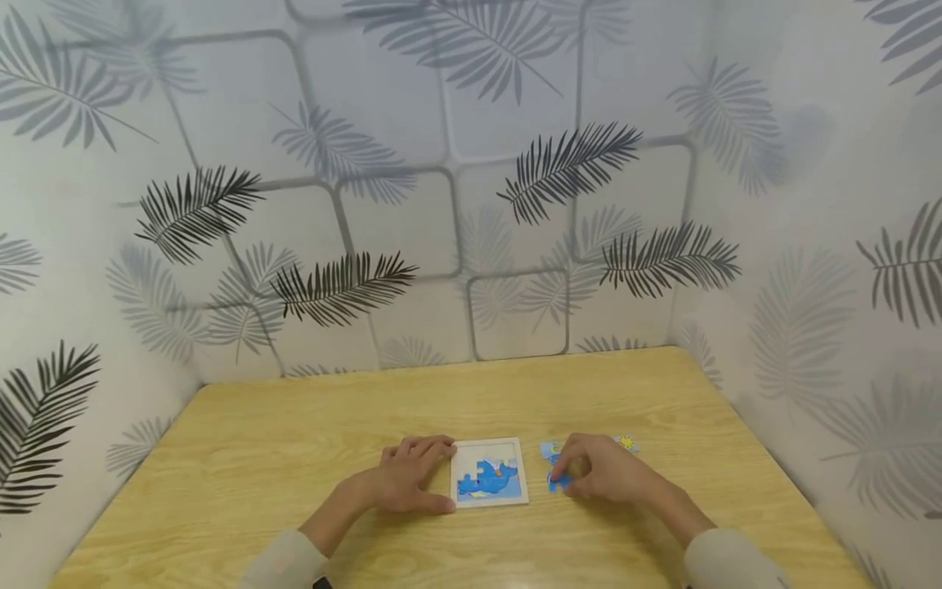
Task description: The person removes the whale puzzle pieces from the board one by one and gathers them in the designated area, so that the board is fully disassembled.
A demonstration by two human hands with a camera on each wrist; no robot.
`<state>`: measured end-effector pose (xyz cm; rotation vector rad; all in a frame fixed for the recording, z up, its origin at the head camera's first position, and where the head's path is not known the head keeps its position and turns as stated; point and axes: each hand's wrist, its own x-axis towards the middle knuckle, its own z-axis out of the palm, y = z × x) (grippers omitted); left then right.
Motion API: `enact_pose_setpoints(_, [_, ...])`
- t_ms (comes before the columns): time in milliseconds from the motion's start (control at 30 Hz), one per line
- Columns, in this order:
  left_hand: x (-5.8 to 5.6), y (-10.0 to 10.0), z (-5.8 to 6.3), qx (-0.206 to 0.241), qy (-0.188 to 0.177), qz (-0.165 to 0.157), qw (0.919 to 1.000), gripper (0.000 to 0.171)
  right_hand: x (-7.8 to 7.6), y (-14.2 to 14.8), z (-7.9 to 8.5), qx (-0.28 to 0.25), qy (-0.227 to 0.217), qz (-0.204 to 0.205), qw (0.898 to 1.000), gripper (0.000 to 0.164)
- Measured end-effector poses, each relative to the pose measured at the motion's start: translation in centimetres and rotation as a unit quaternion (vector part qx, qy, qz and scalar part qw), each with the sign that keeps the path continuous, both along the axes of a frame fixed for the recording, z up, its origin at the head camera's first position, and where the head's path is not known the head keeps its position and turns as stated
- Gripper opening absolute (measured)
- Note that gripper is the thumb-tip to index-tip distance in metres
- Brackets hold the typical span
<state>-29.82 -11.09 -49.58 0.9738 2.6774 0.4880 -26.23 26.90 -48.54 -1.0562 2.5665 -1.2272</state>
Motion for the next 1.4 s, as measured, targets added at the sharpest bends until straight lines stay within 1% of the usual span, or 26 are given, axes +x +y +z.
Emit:
enact_pose_setpoints(200, [0.8,0.2,1.6,-0.005,-0.011,-0.004,0.9999,0.085,-0.1,-0.9,1.0,-0.006,0.009,-0.03,0.999,0.016])
enact_pose_setpoints(300, [1.1,0.3,2.1,-0.011,-0.008,-0.002,0.9999,0.083,-0.4,-1.6,1.5,-0.004,0.007,-0.038,0.999,0.019])
enact_pose_setpoints(400, [1.0,0.3,2.0,-0.009,-0.005,0.0,0.9999,0.081,-0.8,-2.5,1.8,0.003,-0.016,-0.041,0.999,0.025])
enact_pose_setpoints(533, [0.6,0.2,1.0,-0.001,-0.004,0.002,1.0,0.084,-1.5,-4.0,1.5,0.014,-0.037,-0.038,0.999,0.031])
enact_pose_setpoints(600, [0.6,0.2,1.1,-0.003,-0.005,0.004,1.0,0.085,-1.7,-4.8,1.3,0.014,-0.038,-0.034,0.999,0.033])
enact_pose_setpoints(633, [0.5,0.2,0.8,-0.002,-0.002,0.004,1.0,0.085,-1.7,-5.2,1.3,0.012,-0.041,-0.032,0.999,0.034])
enact_pose_setpoints(700, [0.5,0.2,0.8,-0.004,0.002,0.005,1.0,0.084,-1.8,-6.1,1.3,0.007,-0.049,-0.028,0.998,0.034])
enact_pose_setpoints(933, [-0.1,0.0,-0.4,-0.002,0.012,0.003,0.9999,0.086,-2.1,-8.8,1.6,0.016,-0.035,-0.026,0.999,0.033])
enact_pose_setpoints(1033, [-0.1,0.0,-0.5,0.006,0.011,0.0,0.9999,0.085,-2.2,-9.7,1.5,0.028,-0.031,-0.025,0.999,0.032])
enact_pose_setpoints(1167, [-0.1,0.1,-0.5,0.012,0.009,-0.002,0.9999,0.084,-2.1,-10.6,1.5,0.057,-0.022,-0.022,0.998,0.032])
enact_pose_setpoints(1267, [-0.1,0.0,-0.6,0.009,0.012,0.0,0.9999,0.083,-2.1,-11.1,1.7,0.08,-0.017,-0.027,0.996,0.032])
enact_pose_setpoints(1400, [-0.3,-0.1,-0.7,0.008,0.014,0.001,0.9999,0.082,-2.1,-11.5,1.8,0.091,-0.023,-0.037,0.995,0.033])
